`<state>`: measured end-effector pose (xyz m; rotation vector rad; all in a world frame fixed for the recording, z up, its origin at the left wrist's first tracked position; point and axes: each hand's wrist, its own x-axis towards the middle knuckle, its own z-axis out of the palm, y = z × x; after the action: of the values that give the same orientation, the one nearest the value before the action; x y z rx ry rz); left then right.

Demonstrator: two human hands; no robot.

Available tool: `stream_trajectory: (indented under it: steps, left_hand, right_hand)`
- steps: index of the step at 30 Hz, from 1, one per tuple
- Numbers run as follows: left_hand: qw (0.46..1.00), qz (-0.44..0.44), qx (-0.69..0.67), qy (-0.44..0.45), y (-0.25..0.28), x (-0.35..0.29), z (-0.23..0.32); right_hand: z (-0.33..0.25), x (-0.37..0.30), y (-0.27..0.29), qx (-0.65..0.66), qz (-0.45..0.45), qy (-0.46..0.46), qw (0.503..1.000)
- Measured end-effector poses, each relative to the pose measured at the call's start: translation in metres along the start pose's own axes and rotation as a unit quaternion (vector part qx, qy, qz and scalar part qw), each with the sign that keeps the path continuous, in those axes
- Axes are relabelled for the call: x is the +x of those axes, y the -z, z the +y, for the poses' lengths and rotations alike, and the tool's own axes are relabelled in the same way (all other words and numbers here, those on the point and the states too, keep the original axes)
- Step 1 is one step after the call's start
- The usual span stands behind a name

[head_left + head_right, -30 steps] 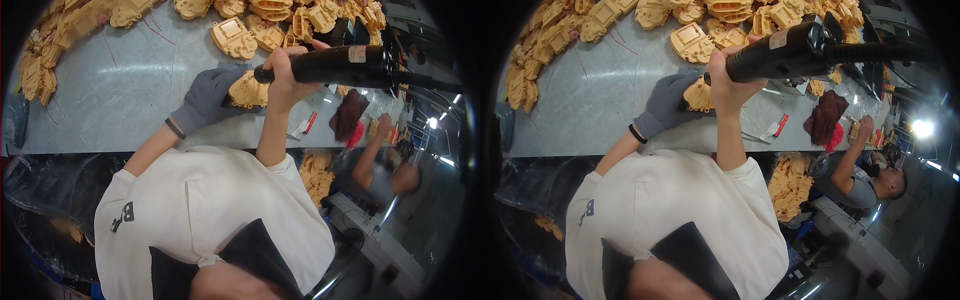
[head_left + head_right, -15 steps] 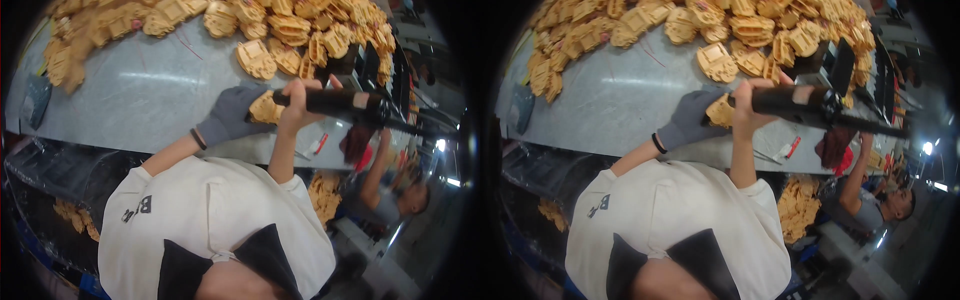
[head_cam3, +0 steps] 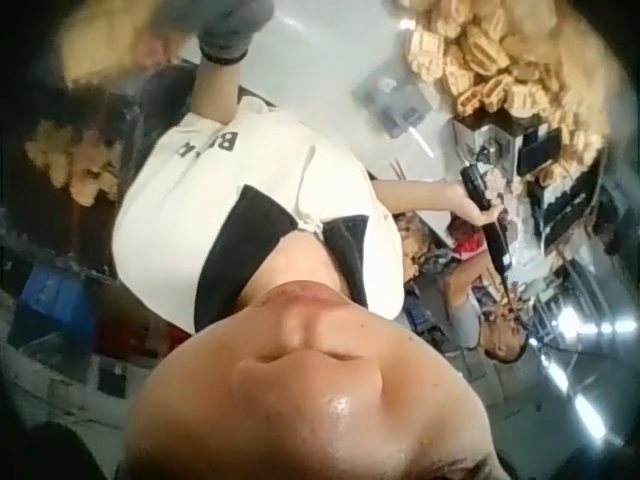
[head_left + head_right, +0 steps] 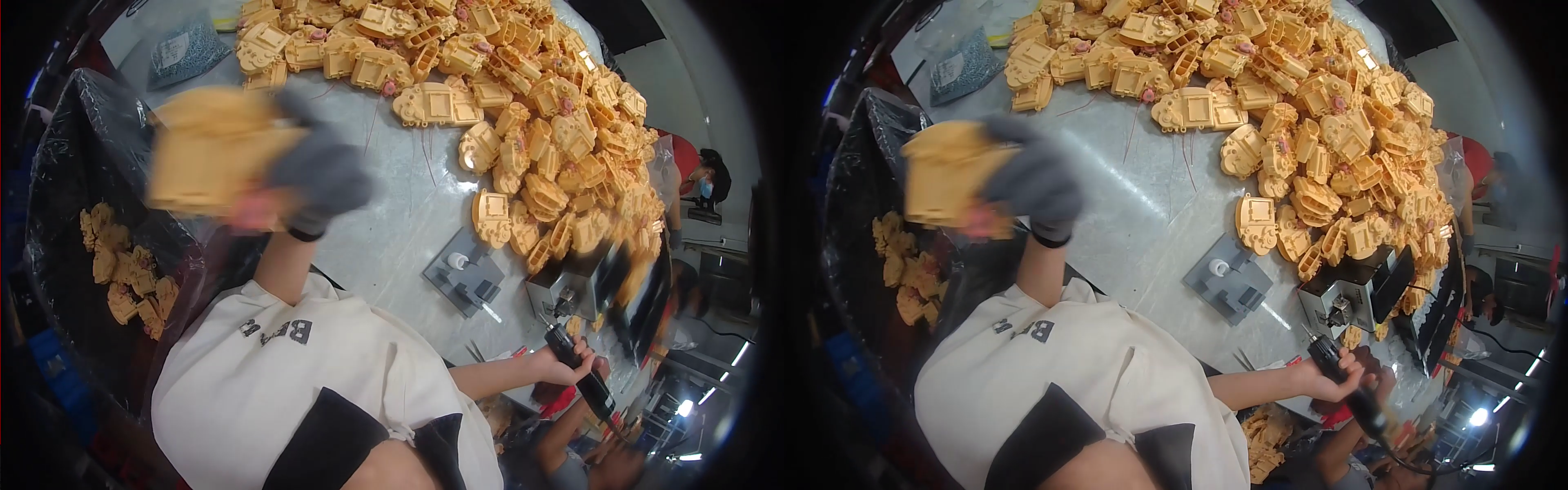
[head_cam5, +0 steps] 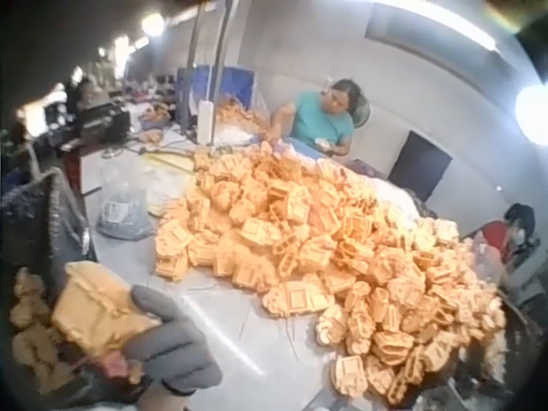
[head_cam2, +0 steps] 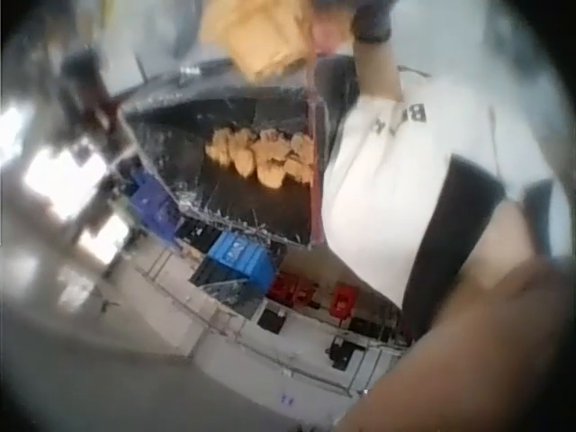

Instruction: The person assembles plastic toy tank parts by hand, joining them with screws using an electric screwdriver.

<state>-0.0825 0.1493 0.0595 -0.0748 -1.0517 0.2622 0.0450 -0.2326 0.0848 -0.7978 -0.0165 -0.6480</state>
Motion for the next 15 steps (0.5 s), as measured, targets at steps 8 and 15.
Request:
stream_trajectory:
  steps: [8, 15]
  left_hand:
    - [0.380, 0.219, 0.898, 0.027, -0.037, 0.016, 0.091]
    - [-0.254, 0.453, 0.847, 0.119, 0.055, -0.016, 0.203]
  right_hand:
    - [0.016, -0.014, 0.006, -0.074, 0.037, -0.010, 0.996]
    - [0.016, -0.010, 0.012, -0.062, 0.005, -0.045, 0.997]
